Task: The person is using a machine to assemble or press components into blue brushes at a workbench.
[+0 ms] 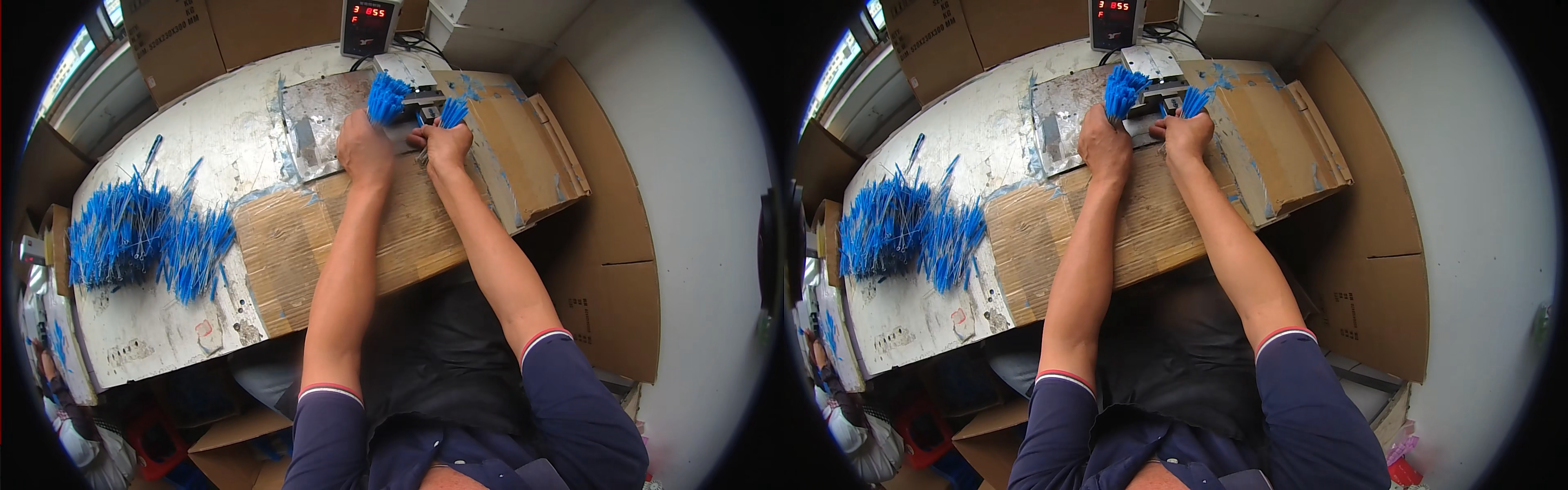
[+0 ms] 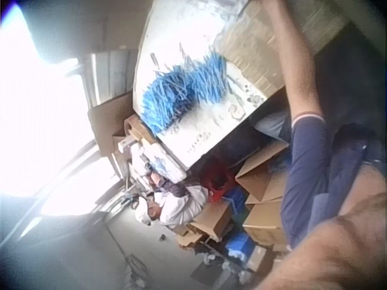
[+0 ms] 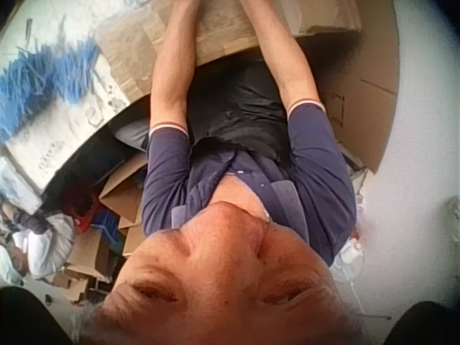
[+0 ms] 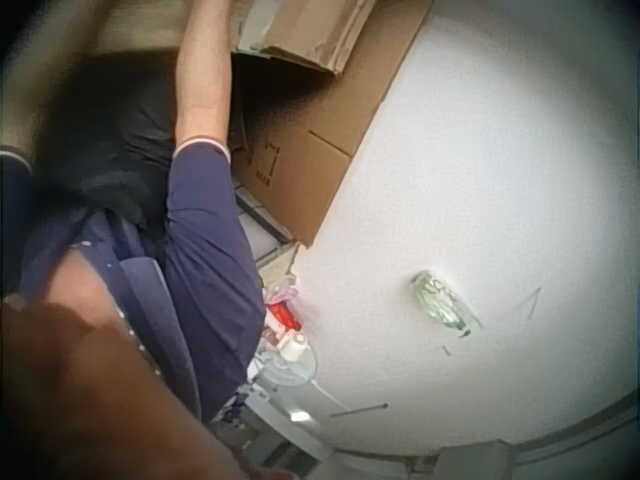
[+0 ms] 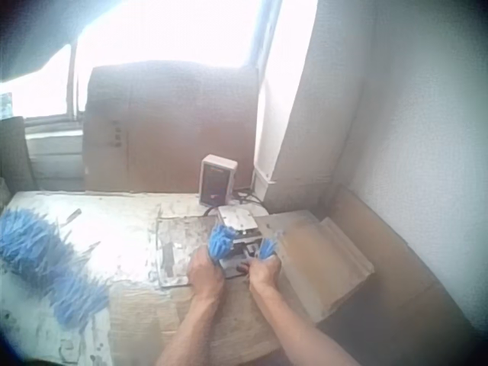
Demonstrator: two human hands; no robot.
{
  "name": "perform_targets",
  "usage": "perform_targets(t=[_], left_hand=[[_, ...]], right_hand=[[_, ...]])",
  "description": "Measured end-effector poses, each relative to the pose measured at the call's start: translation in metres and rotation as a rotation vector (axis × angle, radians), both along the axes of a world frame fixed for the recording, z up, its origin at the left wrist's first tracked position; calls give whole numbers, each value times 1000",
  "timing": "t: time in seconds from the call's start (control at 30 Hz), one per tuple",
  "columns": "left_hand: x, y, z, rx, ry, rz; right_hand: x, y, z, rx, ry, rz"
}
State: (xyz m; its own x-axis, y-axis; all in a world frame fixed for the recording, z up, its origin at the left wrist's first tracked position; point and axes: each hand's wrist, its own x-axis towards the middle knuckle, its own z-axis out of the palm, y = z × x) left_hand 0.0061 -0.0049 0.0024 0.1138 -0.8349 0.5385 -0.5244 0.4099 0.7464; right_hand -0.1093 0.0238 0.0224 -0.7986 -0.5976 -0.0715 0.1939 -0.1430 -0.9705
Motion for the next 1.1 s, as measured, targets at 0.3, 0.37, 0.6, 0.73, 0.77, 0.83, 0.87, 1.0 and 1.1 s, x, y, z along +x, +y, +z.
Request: perform_targets(t=[0.3, 0.37, 0.6, 0.73, 0.77, 0.83, 0.87, 1.0, 1.1], left_hand=[[-2, 1, 1, -65, -21, 21], [-3, 1, 1, -98, -43, 34], [-1, 4, 2, 17, -91, -95], [-1, 4, 2, 49, -162, -135], [-1, 4, 2, 50, -163, -134], [-1, 6, 5, 65, -147, -140], [-1, 6, 6, 66, -148, -141], [1, 7, 7, 52, -150, -145], [1, 7, 8, 46, -161, -141]], right_hand=[[-1, -2, 5, 28, -40, -12], [-2, 0, 8, 15, -51, -16], [-7, 13, 15, -56, -274, 121], [-9, 26, 5, -122, -278, 230], [-9, 28, 3, -122, -279, 231], [-8, 33, 3, -121, -210, 202], [-9, 35, 5, -120, -211, 201], [-7, 38, 12, -32, -236, 176], [-8, 40, 13, -4, -223, 201]])
